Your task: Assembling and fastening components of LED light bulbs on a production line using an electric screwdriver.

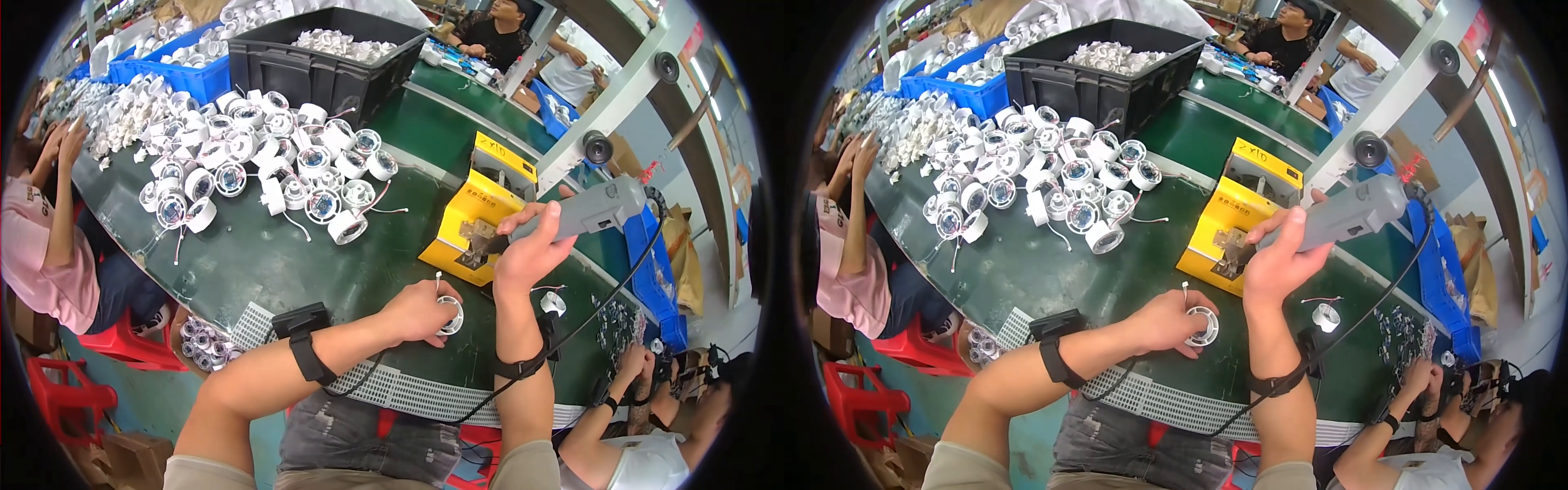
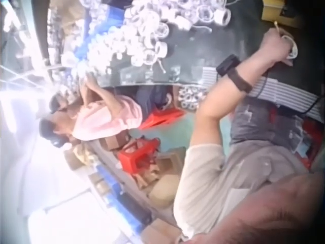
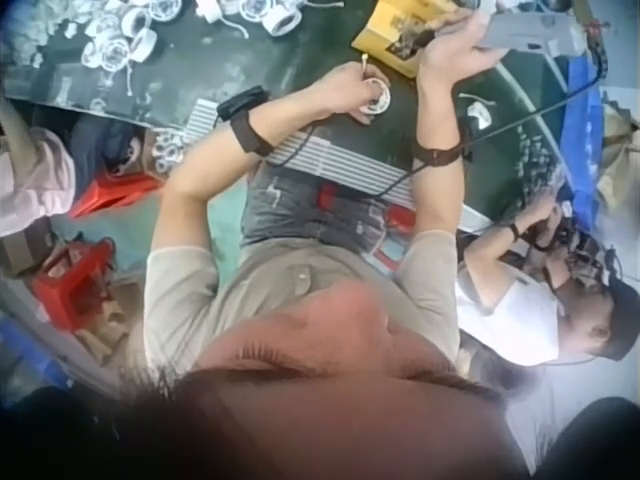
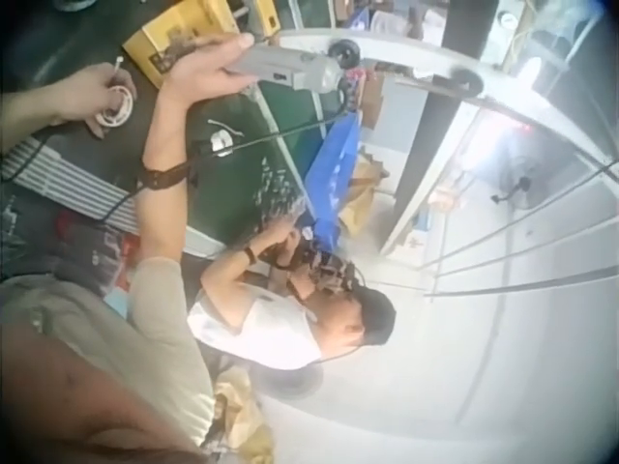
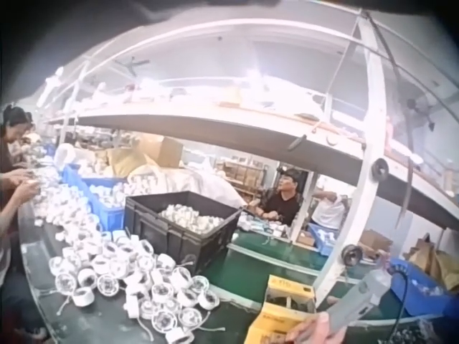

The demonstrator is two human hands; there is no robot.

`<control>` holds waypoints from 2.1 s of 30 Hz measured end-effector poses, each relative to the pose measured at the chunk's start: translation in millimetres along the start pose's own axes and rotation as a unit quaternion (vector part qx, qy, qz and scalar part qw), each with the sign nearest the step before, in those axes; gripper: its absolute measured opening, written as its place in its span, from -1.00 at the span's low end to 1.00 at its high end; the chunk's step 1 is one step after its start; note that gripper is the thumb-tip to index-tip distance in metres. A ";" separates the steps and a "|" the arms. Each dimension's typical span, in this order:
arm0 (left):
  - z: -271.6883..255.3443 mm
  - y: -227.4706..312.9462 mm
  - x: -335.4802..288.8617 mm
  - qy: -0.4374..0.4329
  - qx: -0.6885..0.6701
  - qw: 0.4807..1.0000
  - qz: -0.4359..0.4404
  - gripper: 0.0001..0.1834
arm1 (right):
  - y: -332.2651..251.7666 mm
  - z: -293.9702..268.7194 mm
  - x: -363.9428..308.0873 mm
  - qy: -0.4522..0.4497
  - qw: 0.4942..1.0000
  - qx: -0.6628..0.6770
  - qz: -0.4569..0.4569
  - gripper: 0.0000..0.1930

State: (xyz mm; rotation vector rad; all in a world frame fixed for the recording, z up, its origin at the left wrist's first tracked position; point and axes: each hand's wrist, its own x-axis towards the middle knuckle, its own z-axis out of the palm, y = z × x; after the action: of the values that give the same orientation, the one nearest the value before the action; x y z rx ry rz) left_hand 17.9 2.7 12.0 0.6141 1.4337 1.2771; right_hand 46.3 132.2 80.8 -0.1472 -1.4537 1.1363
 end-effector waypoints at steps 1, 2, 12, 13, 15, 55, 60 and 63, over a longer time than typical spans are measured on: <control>-0.2 0.5 0.0 -0.002 0.001 1.000 -0.002 -0.68 | 0.4 0.7 0.0 0.005 1.000 0.002 -0.001 -0.66; -0.1 1.1 0.1 -0.003 0.002 1.000 -0.004 -0.67 | 0.8 0.9 0.1 0.011 1.000 0.003 -0.002 -0.67; -6.7 2.7 4.3 -0.048 -0.057 0.997 -0.031 -0.64 | 3.7 2.3 -1.6 0.007 1.000 0.000 0.002 -0.72; -5.8 2.9 4.9 -0.054 -0.060 0.996 -0.031 -0.63 | 3.7 0.5 -0.6 -0.002 1.000 -0.004 0.004 -0.72; -4.4 5.4 4.7 -0.064 -0.061 0.996 -0.032 -0.63 | 1.3 -1.3 1.4 -0.008 1.000 -0.011 0.006 -0.73; -12.1 13.7 -2.0 -0.088 -0.089 0.990 -0.066 -0.70 | -40.9 -26.2 -68.1 0.037 0.965 0.144 0.215 -0.66; -13.1 15.6 -4.5 -0.090 -0.094 0.990 -0.063 -0.72 | -39.1 -26.7 -69.4 0.039 0.961 0.147 0.229 -0.64; -11.9 13.8 -2.6 -0.086 -0.093 0.990 -0.062 -0.70 | -38.8 -27.9 -69.7 0.035 0.964 0.143 0.221 -0.64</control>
State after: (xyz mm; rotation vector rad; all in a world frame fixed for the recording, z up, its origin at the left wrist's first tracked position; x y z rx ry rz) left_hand 4.1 0.0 23.9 0.4901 1.1778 1.2129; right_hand 107.6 80.7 53.7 -0.3166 -1.2071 1.6742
